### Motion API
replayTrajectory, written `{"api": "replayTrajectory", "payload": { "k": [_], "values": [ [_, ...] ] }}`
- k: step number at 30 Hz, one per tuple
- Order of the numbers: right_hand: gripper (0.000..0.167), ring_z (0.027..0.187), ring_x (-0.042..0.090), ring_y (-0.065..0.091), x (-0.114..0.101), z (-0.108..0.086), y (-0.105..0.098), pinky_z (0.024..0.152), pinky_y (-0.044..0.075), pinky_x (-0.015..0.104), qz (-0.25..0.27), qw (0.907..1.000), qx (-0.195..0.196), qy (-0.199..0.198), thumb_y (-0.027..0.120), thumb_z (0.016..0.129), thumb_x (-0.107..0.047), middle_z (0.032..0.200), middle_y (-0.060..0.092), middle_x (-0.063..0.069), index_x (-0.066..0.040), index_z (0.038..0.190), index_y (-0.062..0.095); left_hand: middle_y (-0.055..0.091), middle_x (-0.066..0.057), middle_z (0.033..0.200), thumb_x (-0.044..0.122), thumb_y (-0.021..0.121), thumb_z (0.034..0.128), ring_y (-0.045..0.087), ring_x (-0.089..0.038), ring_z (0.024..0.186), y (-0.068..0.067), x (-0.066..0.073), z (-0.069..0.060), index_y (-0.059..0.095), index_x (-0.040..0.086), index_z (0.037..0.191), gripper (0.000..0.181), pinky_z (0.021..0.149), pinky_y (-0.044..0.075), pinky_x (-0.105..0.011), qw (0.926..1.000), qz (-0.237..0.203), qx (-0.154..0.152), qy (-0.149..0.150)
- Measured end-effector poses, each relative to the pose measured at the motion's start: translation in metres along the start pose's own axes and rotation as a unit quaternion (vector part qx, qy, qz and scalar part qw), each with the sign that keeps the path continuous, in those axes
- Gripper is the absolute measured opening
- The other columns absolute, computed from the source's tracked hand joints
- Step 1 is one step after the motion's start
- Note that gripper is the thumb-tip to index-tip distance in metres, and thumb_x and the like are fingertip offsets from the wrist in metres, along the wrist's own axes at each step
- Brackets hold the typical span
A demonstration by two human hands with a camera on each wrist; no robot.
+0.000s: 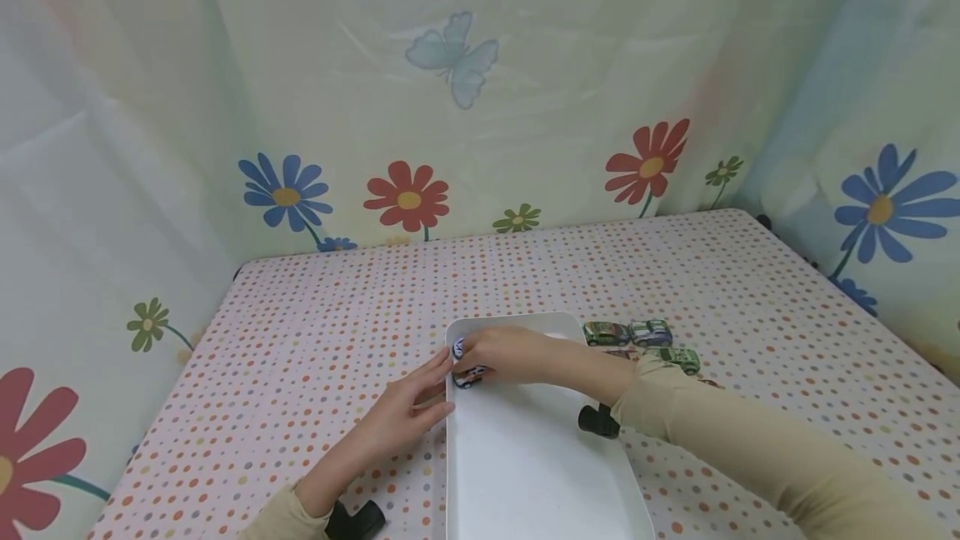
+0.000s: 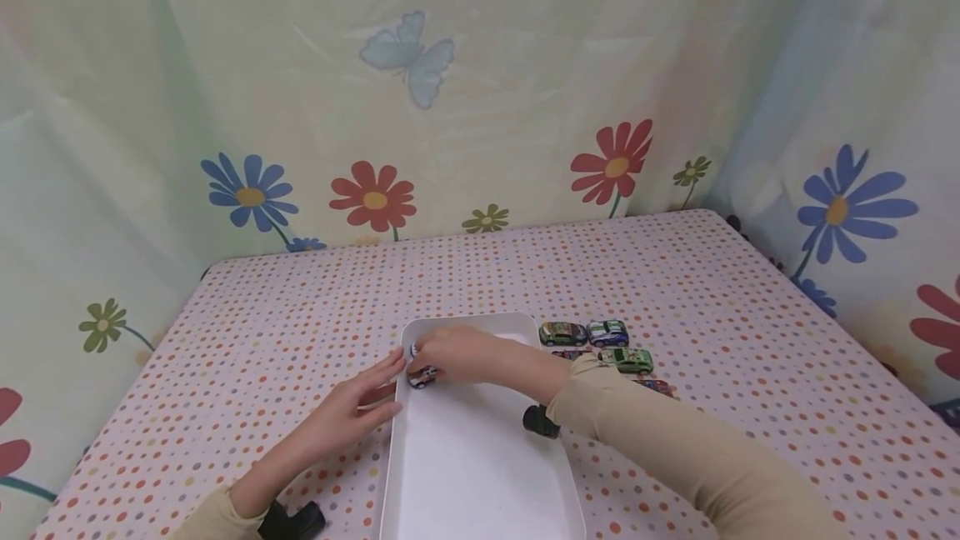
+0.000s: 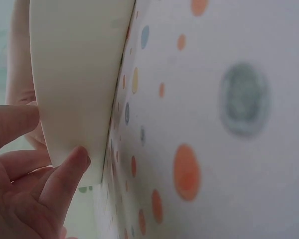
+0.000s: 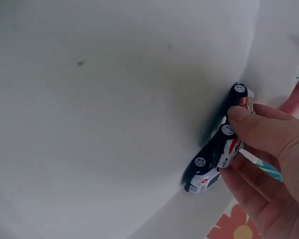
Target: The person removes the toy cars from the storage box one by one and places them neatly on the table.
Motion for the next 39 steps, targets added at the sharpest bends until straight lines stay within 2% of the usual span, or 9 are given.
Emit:
{"api": "replayTrajectory", "payload": {
  "k": [5,10,15,21,26,29,34,39],
  "values": [
    [0.029,0.082,0.007,0.057,0.000,-0.003,-0.002,0.075,0.049,0.014,0.003,1.0000,-0.001,0.008,0.073,0.079,-0.003,0.094,0.064,-0.002,-0.012,0.107,0.072,0.014,-0.014,0.153,0.008,0.056,0.0946,0.041,-0.034,0.124,0.002,-0.003,-0.001,0.030,-0.006,0.142,0.056,0.095,0.045,-0.033,1.0000,-0.003,0.001,0.001],
    [0.028,0.082,0.007,0.055,0.005,-0.022,-0.013,0.072,0.050,0.016,0.041,0.9974,-0.001,0.059,0.072,0.082,-0.007,0.093,0.062,-0.004,-0.014,0.109,0.072,0.015,-0.015,0.152,0.008,0.056,0.0944,0.041,-0.035,0.124,0.005,-0.006,-0.002,0.031,-0.008,0.141,0.055,0.095,0.044,-0.034,1.0000,-0.007,0.003,-0.004],
    [0.032,0.085,0.011,0.056,0.008,-0.067,-0.034,0.069,0.052,0.020,0.058,0.9912,0.025,0.117,0.071,0.083,-0.005,0.097,0.061,-0.004,-0.016,0.113,0.070,0.017,-0.015,0.152,0.007,0.058,0.0933,0.042,-0.035,0.123,0.006,-0.005,-0.003,0.034,-0.008,0.140,0.054,0.094,0.045,-0.033,0.9998,0.006,0.014,-0.010],
    [0.041,0.093,0.015,0.057,0.010,-0.137,-0.045,0.074,0.055,0.027,0.063,0.9845,0.073,0.147,0.073,0.079,0.000,0.105,0.061,-0.002,-0.014,0.117,0.067,0.017,-0.014,0.152,0.006,0.058,0.0929,0.042,-0.033,0.124,0.005,-0.006,-0.004,0.034,-0.008,0.140,0.054,0.094,0.045,-0.031,0.9998,0.009,0.014,-0.012],
    [0.048,0.094,0.015,0.057,0.003,-0.185,-0.035,0.071,0.055,0.026,0.061,0.9812,0.090,0.159,0.076,0.075,0.001,0.108,0.061,-0.002,-0.015,0.119,0.066,0.017,-0.014,0.152,0.007,0.057,0.0934,0.042,-0.033,0.124,0.003,-0.005,-0.005,0.033,-0.008,0.140,0.054,0.094,0.045,-0.031,0.9998,0.010,0.016,-0.009],
    [0.052,0.094,0.016,0.057,-0.002,-0.203,-0.026,0.069,0.055,0.025,0.060,0.9804,0.093,0.163,0.076,0.073,0.001,0.108,0.060,-0.002,-0.017,0.120,0.065,0.017,-0.015,0.152,0.007,0.058,0.0931,0.042,-0.034,0.124,0.000,-0.004,-0.006,0.034,-0.008,0.140,0.055,0.094,0.045,-0.031,0.9997,0.013,0.023,-0.005],
    [0.053,0.094,0.017,0.057,-0.008,-0.218,-0.012,0.067,0.055,0.026,0.072,0.9803,0.099,0.155,0.077,0.072,0.001,0.109,0.060,-0.003,-0.017,0.120,0.065,0.018,-0.014,0.152,0.007,0.058,0.0932,0.043,-0.034,0.123,0.000,-0.001,-0.004,0.034,-0.007,0.140,0.055,0.094,0.045,-0.031,0.9996,0.017,0.023,-0.002],
    [0.053,0.096,0.019,0.057,-0.010,-0.221,0.000,0.067,0.055,0.026,0.080,0.9830,0.116,0.117,0.076,0.071,0.003,0.110,0.060,0.000,-0.015,0.120,0.065,0.018,-0.015,0.152,0.008,0.057,0.0938,0.042,-0.034,0.124,0.002,0.000,-0.001,0.034,-0.008,0.140,0.054,0.095,0.044,-0.033,0.9996,0.020,0.019,-0.001]
  ]
}}
Point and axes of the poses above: each hand's wrist, its own z-axis towards the middle knuckle, its own y-axis out of the palm, x = y × z, the point moved 4 cm from there along z, towards the middle knuckle
